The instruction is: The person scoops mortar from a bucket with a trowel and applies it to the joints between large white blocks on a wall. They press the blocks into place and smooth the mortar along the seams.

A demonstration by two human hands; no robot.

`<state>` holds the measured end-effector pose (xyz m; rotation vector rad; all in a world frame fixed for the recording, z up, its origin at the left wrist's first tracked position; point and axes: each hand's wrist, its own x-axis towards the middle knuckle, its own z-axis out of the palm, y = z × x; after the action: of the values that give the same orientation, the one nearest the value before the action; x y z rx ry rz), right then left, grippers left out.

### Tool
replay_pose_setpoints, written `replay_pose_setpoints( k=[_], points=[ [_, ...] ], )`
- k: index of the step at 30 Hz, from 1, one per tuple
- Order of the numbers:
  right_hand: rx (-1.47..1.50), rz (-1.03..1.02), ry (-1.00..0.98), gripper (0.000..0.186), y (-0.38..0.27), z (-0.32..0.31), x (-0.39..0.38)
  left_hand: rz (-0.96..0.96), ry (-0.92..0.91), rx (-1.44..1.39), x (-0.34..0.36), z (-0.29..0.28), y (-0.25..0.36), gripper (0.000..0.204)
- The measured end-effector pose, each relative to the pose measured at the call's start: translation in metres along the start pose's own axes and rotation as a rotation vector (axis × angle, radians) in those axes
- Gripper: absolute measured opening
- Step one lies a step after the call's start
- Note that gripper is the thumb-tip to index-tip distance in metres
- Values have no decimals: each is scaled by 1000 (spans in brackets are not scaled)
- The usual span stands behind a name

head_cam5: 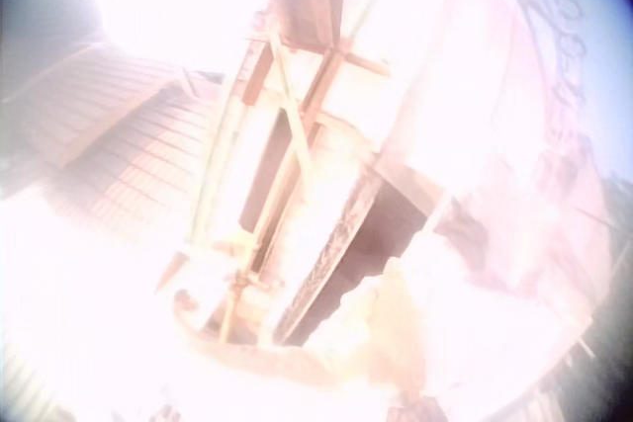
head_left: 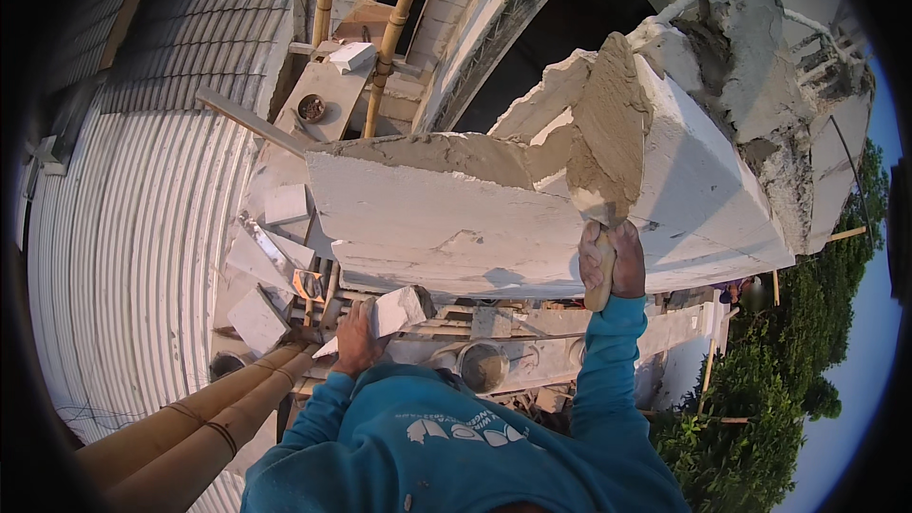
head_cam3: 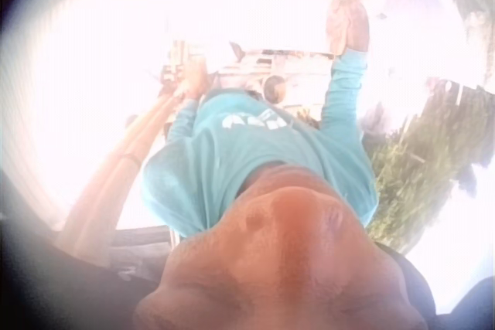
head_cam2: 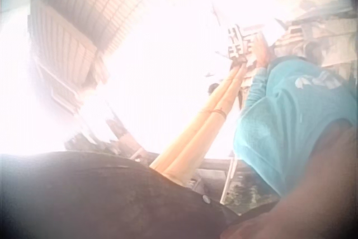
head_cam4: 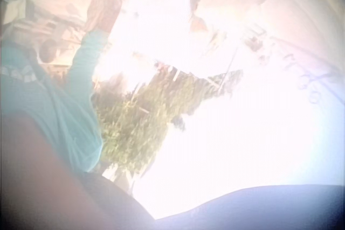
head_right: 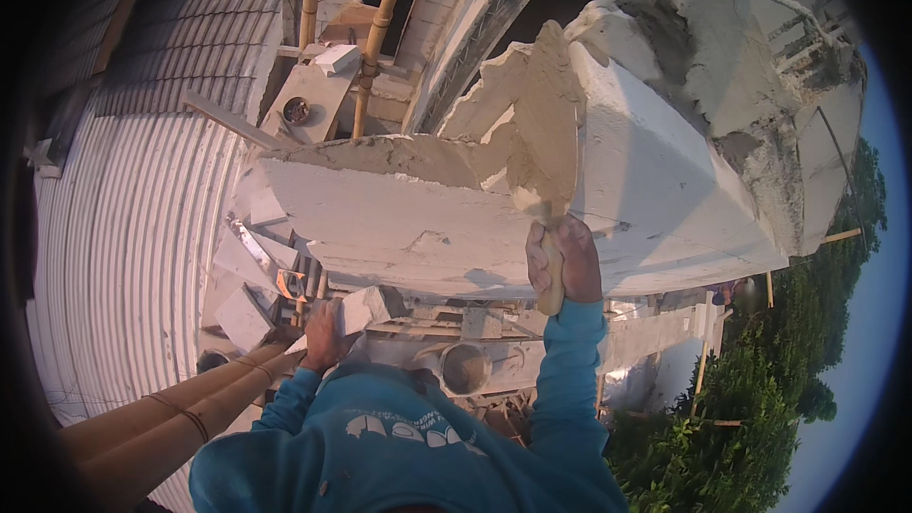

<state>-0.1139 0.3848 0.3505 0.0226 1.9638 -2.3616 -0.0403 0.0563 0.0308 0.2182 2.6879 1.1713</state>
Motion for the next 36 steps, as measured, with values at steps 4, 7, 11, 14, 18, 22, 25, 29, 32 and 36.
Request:
replay_pose_setpoints(
  k=[4,7,11,14,18,22,25,29,32,36],
  points=[
    [1,90,28,37,18,-27,-41,74,146,36,-1,-2,0,83],
    [18,136,131,36,24,-18,-85,40,150,5,-4,-3,1,82],
    [74,211,127,42,29,10,-91,-1,116,8,-5,-7,-9,81],
    [113,263,100,38,25,38,-80,33,125,14,-4,-4,-20,81],
    [176,322,81,30,17,68,-70,82,163,48,-1,-4,-22,81],
    [182,288,182,30,1,87,-67,61,144,43,-1,-6,-14,82],
    [190,185,118,32,-16,83,-76,78,143,29,-1,1,-18,83],
    [209,56,82,35,-38,75,-81,96,126,20,-2,-5,-8,82],
    [96,5,131,42,-48,80,-83,102,101,0,-2,-9,-3,81],
    [-66,-59,240,49,-33,83,-89,124,154,26,-4,-20,12,80]
  ],
)
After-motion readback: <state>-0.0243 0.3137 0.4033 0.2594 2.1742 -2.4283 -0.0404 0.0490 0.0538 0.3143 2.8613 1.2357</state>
